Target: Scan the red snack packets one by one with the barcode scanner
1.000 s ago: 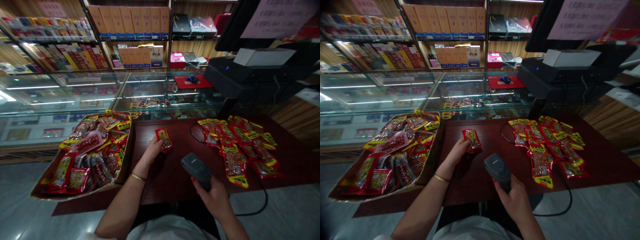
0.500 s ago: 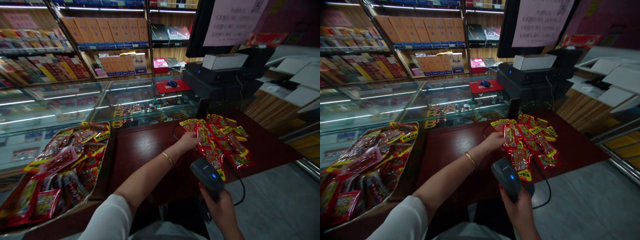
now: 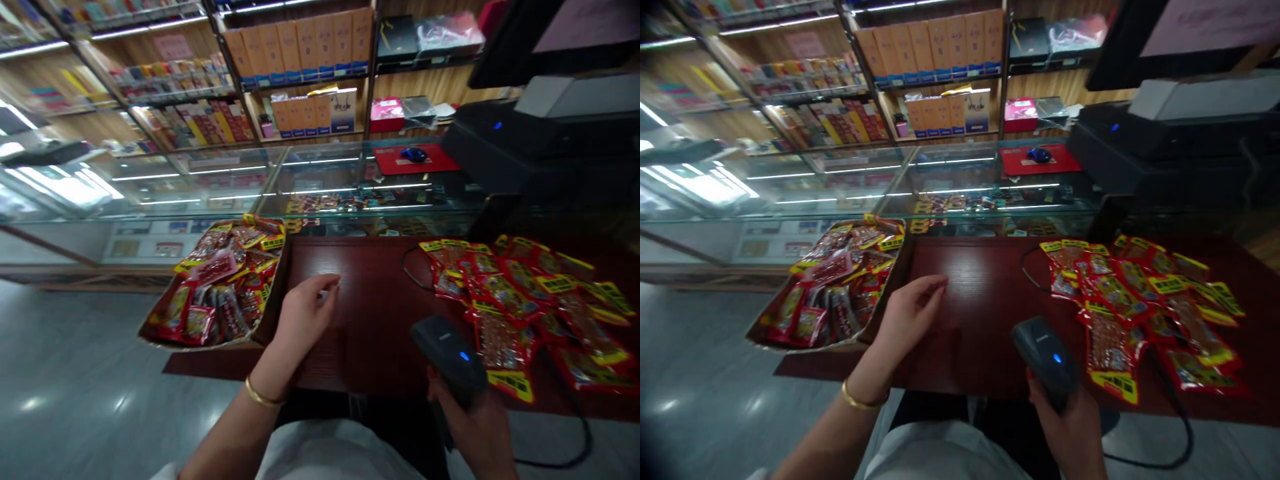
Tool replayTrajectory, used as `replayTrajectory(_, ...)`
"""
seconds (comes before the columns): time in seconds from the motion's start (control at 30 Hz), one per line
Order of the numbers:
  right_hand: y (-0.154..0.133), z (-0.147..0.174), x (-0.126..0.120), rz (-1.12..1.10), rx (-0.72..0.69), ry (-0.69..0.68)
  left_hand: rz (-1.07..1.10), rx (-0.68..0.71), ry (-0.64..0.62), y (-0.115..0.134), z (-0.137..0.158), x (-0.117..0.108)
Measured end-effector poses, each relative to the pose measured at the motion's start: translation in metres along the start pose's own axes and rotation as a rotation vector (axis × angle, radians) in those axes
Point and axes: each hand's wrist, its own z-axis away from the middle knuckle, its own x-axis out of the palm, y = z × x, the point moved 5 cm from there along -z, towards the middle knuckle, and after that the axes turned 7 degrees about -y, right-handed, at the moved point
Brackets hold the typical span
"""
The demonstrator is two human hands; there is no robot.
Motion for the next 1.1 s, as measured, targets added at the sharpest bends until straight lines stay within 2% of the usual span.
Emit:
replayTrajectory(0.1,-0.01,-0.005,0.019,-0.027,-0.028,-0.065,-0.442,-0.172,0.131,-0.036,0.031,-0.081)
replayTrajectory(0.17,-0.02,-0.006,0.029,-0.07,-0.07,-0.086,-0.727,-0.321,0.113,-0.059,0.043,-0.118)
replayTrajectory(0.2,-0.024,-0.006,0.033,-0.086,-0.09,-0.096,-0.829,-0.384,0.081,-0.068,0.047,-0.129)
replayTrajectory(0.27,-0.029,-0.007,0.04,-0.098,-0.115,-0.116,-0.945,-0.471,0.029,-0.082,0.049,-0.139)
replayTrajectory(0.4,-0.028,-0.006,0.044,-0.069,-0.157,-0.154,-1.043,-0.497,-0.032,-0.087,0.044,-0.125)
replayTrajectory(0.5,-0.025,-0.005,0.04,-0.041,-0.141,-0.139,-1.063,-0.484,-0.077,-0.087,0.04,-0.117)
replayTrajectory(0.6,-0.021,-0.005,0.037,-0.022,-0.111,-0.12,-1.008,-0.521,-0.042,-0.088,0.042,-0.126)
replayTrajectory(0.67,-0.016,-0.006,0.035,-0.011,-0.105,-0.114,-0.878,-0.525,0.052,-0.085,0.046,-0.136)
replayTrajectory(0.73,-0.012,-0.008,0.035,-0.007,-0.103,-0.116,-0.633,-0.467,0.207,-0.077,0.049,-0.145)
replayTrajectory(0.83,-0.01,-0.009,0.036,-0.018,-0.1,-0.115,-0.058,-0.278,0.453,-0.061,0.05,-0.145)
replayTrajectory(0.9,-0.013,-0.009,0.036,-0.033,-0.091,-0.107,0.38,-0.172,0.517,-0.053,0.04,-0.128)
replayTrajectory(0.93,-0.015,-0.008,0.036,-0.041,-0.081,-0.102,0.583,-0.15,0.496,-0.049,0.03,-0.114)
replayTrajectory(1.0,-0.02,-0.007,0.035,-0.053,-0.066,-0.092,0.908,-0.18,0.373,-0.044,0.005,-0.077)
replayTrajectory(1.1,-0.025,-0.005,0.031,-0.054,-0.07,-0.072,1.176,-0.325,0.153,-0.043,-0.036,-0.012)
